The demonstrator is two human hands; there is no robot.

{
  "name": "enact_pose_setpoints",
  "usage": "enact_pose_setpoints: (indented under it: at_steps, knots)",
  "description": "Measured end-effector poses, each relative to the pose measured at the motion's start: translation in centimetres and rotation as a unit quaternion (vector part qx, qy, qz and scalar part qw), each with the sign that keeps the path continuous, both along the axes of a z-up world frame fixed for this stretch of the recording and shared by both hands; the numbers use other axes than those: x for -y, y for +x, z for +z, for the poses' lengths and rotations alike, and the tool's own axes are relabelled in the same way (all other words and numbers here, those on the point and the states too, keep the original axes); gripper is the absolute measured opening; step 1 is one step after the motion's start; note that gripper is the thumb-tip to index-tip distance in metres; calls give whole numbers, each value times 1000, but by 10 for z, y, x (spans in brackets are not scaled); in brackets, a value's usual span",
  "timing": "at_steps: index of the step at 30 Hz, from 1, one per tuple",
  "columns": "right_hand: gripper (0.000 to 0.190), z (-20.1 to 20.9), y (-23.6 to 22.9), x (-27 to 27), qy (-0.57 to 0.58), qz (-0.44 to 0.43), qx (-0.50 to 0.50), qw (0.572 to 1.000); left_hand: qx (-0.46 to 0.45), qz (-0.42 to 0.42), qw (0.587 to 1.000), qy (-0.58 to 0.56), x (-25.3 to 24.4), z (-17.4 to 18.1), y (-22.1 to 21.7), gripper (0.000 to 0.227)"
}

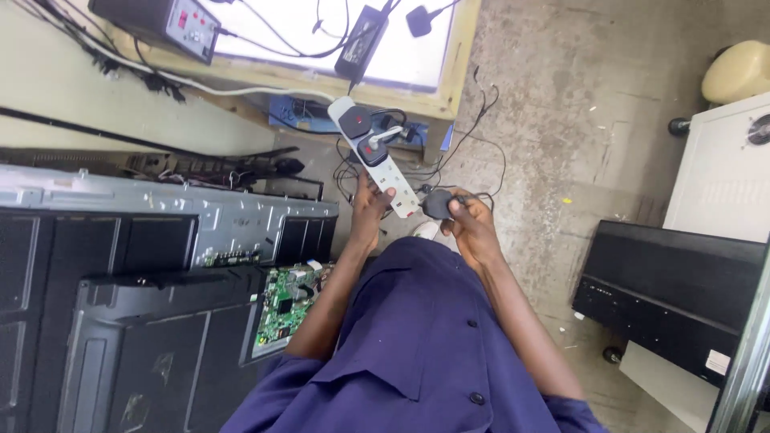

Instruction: Securing the back panel of a television with screws using a screwdriver and then testing the display.

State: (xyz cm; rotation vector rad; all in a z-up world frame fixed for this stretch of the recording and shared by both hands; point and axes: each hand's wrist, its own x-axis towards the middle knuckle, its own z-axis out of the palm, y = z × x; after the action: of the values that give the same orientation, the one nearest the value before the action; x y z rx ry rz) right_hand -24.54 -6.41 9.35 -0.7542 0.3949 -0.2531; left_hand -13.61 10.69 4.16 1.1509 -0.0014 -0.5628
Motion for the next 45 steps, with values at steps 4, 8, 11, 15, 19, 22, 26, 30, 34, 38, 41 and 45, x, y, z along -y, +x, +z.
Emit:
enact_pose_setpoints:
  at_steps: [4,8,11,15,19,22,26,30,34,38,41,45]
  knots:
    - [28,-7,27,-29,-49,46,-46,997,-11,6,1000,8,-16,6,-21,84]
    - [34,-19,48,-46,-60,76,-58,994,2,18,1000,-5,-25,-13,-30,71]
    - [35,-28,54,-54,-51,91,-67,992,-10,50,999,-10,-24,-19,-33,67]
    - [36,-30,58,-68,-50,109,-89,989,13,103,994,38,-21,-38,-35,57]
    - [36,-29,61,-68,-75,104,-110,986,27,122,989,83,-8,36,-33,71]
    - [37,-35,63,-72,-63,101,-115,986,32,129,986,98,-13,21,-34,68]
    - [35,-40,64,-80,-53,103,-130,985,8,133,981,142,-14,19,-32,53]
    - [34,-55,67,-92,-62,113,-145,981,-45,123,974,183,-32,-17,-16,46]
    - [40,-66,73,-102,-55,74,-132,987,-44,128,974,182,-33,-10,-13,39]
    - [41,-98,81,-113,-25,80,-119,989,-47,145,972,176,-29,2,-14,35]
    - [44,-50,79,-92,-36,151,-119,981,-62,180,972,140,-29,2,-15,27]
    - [35,-46,50,-49,-24,281,54,958,-51,156,984,73,-34,-19,-12,39]
